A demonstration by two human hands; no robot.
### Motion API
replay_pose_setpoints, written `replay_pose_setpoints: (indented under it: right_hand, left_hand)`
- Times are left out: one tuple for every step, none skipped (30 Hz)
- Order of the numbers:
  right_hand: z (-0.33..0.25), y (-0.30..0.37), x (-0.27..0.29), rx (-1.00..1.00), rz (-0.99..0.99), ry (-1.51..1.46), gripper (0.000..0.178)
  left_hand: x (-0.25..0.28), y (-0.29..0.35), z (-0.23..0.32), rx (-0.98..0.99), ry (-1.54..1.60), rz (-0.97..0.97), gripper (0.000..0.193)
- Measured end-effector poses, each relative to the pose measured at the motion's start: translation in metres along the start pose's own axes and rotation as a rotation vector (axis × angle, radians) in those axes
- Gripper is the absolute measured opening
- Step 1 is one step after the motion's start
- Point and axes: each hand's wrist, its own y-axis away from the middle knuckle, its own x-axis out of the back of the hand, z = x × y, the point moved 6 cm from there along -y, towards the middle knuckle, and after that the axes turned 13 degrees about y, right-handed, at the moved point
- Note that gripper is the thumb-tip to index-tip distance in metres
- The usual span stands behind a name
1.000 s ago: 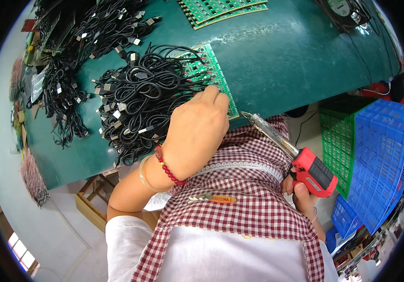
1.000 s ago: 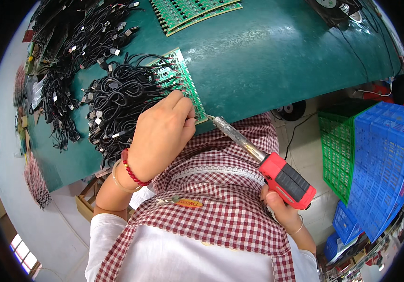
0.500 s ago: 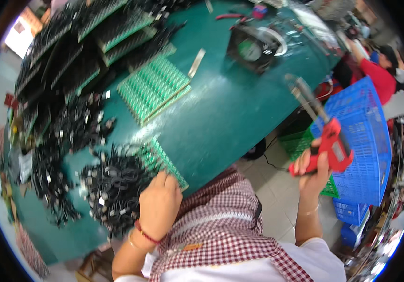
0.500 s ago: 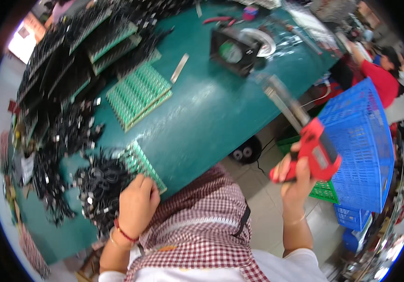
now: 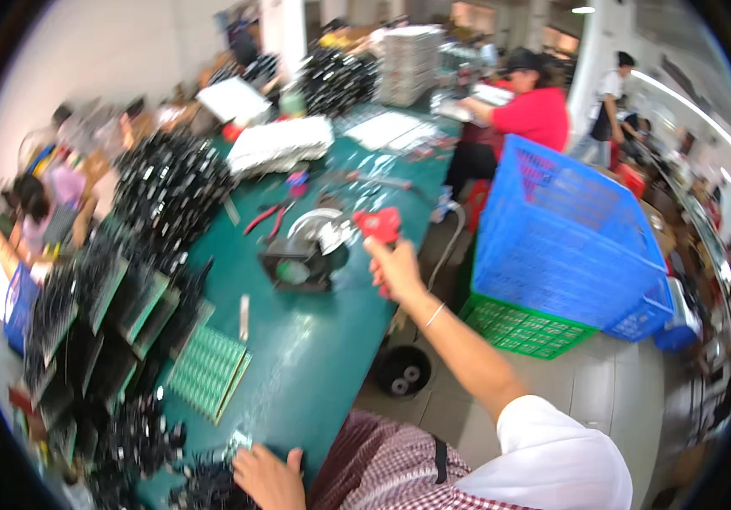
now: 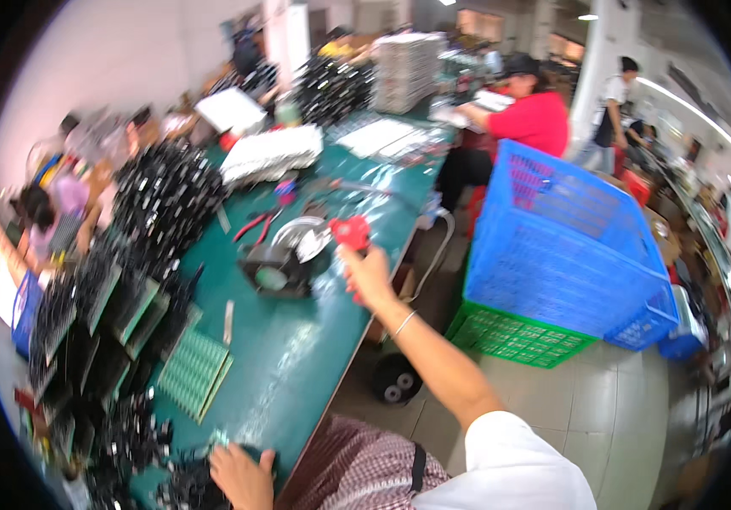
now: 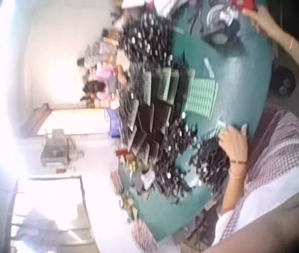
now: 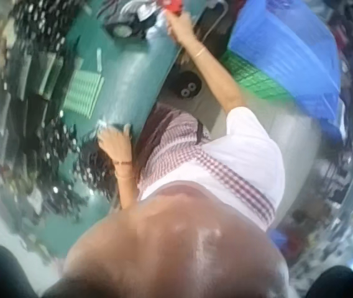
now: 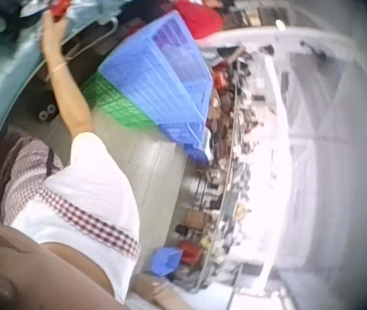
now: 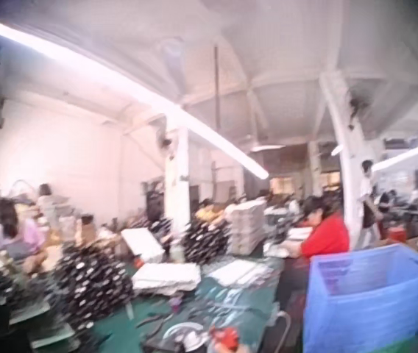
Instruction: The person attaches cables to circuit boards by placing the wire ends onto the boards by hand and soldering them using a soldering iron.
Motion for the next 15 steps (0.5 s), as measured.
replay_pose_setpoints:
  right_hand:
    - [0.004,0.004,0.009,0.065,0.013,-0.090,0.028]
    - [-0.007,0.016,0.013,0.105,-0.001,-0.090,0.027]
    - [-0.016,0.031,0.021,0.099,-0.001,-0.082,0.030]
    - [-0.019,0.042,0.024,0.074,-0.012,-0.146,0.031]
    - [-0.012,0.049,0.023,0.057,-0.033,-0.157,0.030]
    - [-0.017,0.061,0.024,0.045,-0.016,-0.181,0.028]
    - [-0.024,0.073,0.021,0.034,-0.032,-0.208,0.026]
    - [-0.017,0.081,0.027,-0.041,-0.009,-0.272,0.025]
    - [-0.010,0.086,0.034,-0.111,0.001,-0.339,0.023]
    - [-0.009,0.092,0.036,-0.140,0.022,-0.389,0.020]
    - [-0.004,0.095,0.037,-0.143,-0.001,-0.438,0.021]
    - [0.001,0.098,0.046,-0.150,0.057,-0.395,0.021]
    - [0.010,0.100,0.056,-0.134,0.026,-0.459,0.024]
    - [0.013,0.098,0.057,-0.120,0.034,-0.474,0.024]
    - [0.015,0.101,0.053,-0.107,0.047,-0.492,0.025]
  left_hand:
    - [0.020,0.001,0.013,-0.173,-0.091,-0.012,0.041]
    - [0.007,0.008,-0.005,-0.065,-0.028,-0.130,0.054]
    - [0.010,0.018,-0.001,-0.110,-0.024,-0.111,0.052]
    - [0.019,0.031,0.005,-0.150,-0.033,-0.103,0.051]
    - [0.029,0.041,0.009,-0.161,-0.033,-0.109,0.051]
    - [0.035,0.054,0.010,-0.170,-0.065,-0.198,0.051]
    - [0.037,0.067,0.010,-0.144,-0.098,-0.286,0.051]
    - [0.035,0.076,0.007,-0.109,-0.062,-0.330,0.048]
    - [0.036,0.077,-0.004,-0.031,-0.070,-0.325,0.048]
    - [0.038,0.080,-0.013,-0.095,-0.031,-0.313,0.046]
    - [0.045,0.094,-0.020,-0.138,0.008,-0.302,0.044]
    - [0.063,0.099,-0.029,-0.016,-0.003,-0.310,0.044]
    - [0.094,0.089,-0.034,0.010,0.036,-0.261,0.045]
    - [0.122,0.082,-0.045,0.039,0.066,-0.193,0.047]
    - [0.138,0.085,-0.072,0.061,0.101,-0.007,0.023]
